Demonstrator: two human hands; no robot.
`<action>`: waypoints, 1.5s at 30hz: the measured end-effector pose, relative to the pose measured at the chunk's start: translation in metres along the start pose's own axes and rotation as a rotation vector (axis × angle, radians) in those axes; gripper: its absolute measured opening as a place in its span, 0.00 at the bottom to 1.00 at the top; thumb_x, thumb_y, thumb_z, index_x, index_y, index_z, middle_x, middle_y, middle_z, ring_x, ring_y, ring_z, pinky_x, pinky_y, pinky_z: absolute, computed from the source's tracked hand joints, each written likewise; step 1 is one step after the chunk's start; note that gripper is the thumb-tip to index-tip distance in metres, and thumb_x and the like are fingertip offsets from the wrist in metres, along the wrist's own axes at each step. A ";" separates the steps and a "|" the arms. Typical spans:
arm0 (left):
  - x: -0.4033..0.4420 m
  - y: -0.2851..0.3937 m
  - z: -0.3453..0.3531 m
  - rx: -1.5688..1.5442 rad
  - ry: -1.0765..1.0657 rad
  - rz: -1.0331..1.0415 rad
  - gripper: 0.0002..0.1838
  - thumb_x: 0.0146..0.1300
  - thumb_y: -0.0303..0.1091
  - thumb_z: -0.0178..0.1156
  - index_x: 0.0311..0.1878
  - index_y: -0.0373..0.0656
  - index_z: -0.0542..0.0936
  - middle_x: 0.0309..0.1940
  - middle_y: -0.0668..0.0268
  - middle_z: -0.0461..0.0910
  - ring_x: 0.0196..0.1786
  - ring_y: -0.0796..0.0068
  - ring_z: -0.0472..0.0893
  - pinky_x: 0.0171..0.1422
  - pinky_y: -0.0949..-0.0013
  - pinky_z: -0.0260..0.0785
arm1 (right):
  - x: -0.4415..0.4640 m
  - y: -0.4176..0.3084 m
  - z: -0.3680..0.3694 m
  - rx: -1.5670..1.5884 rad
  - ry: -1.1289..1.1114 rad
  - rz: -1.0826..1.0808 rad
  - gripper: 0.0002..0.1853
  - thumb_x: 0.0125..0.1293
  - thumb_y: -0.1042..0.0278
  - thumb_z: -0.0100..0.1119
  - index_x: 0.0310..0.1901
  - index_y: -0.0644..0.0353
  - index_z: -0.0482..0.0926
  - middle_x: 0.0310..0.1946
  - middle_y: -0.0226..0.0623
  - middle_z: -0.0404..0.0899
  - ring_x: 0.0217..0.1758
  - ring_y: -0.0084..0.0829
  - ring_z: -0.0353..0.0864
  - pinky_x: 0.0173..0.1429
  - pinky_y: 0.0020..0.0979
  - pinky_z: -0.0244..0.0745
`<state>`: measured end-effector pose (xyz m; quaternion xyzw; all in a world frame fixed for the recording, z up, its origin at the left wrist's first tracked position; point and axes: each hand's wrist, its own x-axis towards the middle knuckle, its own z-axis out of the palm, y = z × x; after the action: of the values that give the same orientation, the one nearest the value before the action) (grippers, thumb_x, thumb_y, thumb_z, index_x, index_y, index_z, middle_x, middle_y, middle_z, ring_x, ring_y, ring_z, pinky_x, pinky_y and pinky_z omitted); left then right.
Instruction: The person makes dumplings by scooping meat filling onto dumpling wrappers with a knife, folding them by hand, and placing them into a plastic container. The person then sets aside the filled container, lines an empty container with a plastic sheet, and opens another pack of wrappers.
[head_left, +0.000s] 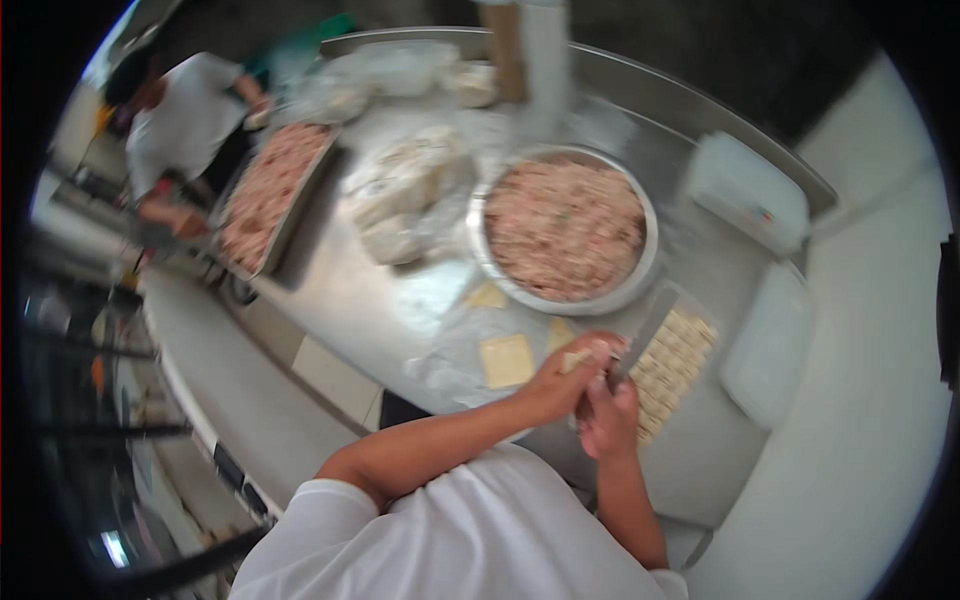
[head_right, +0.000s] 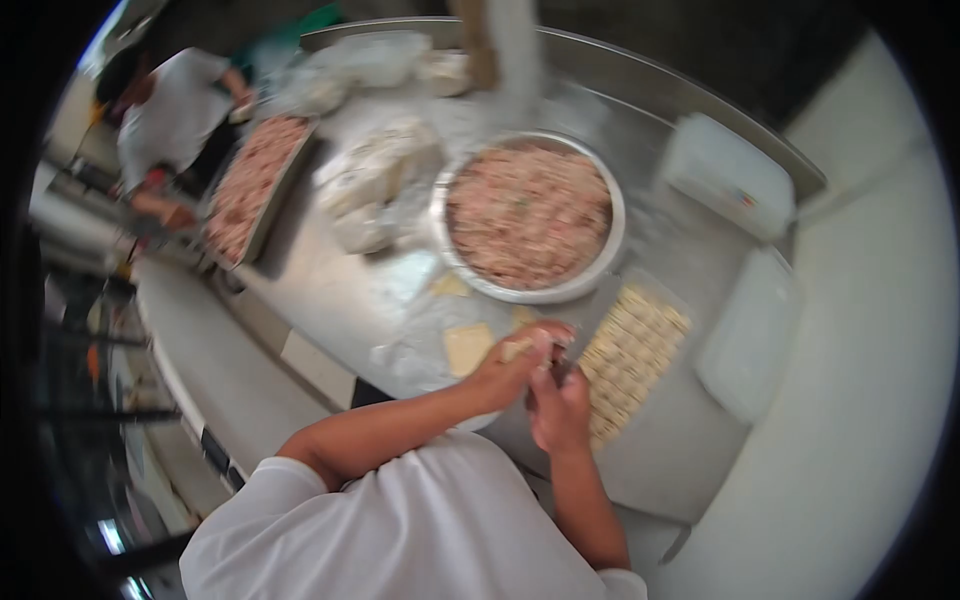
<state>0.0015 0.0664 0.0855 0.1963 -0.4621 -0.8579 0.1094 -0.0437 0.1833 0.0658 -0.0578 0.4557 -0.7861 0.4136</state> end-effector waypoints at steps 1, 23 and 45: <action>0.002 -0.004 0.006 0.056 0.038 0.060 0.12 0.73 0.36 0.63 0.52 0.39 0.82 0.40 0.61 0.81 0.46 0.73 0.81 0.52 0.70 0.74 | -0.001 -0.003 -0.003 -0.005 0.068 -0.032 0.14 0.72 0.61 0.64 0.50 0.61 0.75 0.26 0.24 0.74 0.20 0.13 0.67 0.22 0.19 0.62; 0.206 -0.069 0.076 1.175 -0.505 0.545 0.11 0.60 0.27 0.68 0.46 0.40 0.85 0.43 0.55 0.84 0.45 0.49 0.84 0.53 0.57 0.78 | -0.038 -0.010 -0.146 -0.271 0.737 -0.206 0.15 0.67 0.73 0.67 0.54 0.61 0.78 0.37 0.28 0.77 0.25 0.14 0.68 0.24 0.19 0.61; 0.019 -0.019 -0.072 1.234 -0.213 0.563 0.19 0.53 0.26 0.71 0.50 0.42 0.84 0.46 0.59 0.81 0.50 0.53 0.79 0.58 0.55 0.74 | 0.021 -0.093 -0.099 -1.485 0.364 -0.530 0.20 0.65 0.81 0.51 0.58 0.59 0.81 0.41 0.44 0.76 0.40 0.48 0.80 0.49 0.42 0.77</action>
<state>0.0161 0.0157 0.0299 0.0099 -0.9080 -0.3910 0.1503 -0.1594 0.2576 0.0739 -0.2947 0.8901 -0.3474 -0.0135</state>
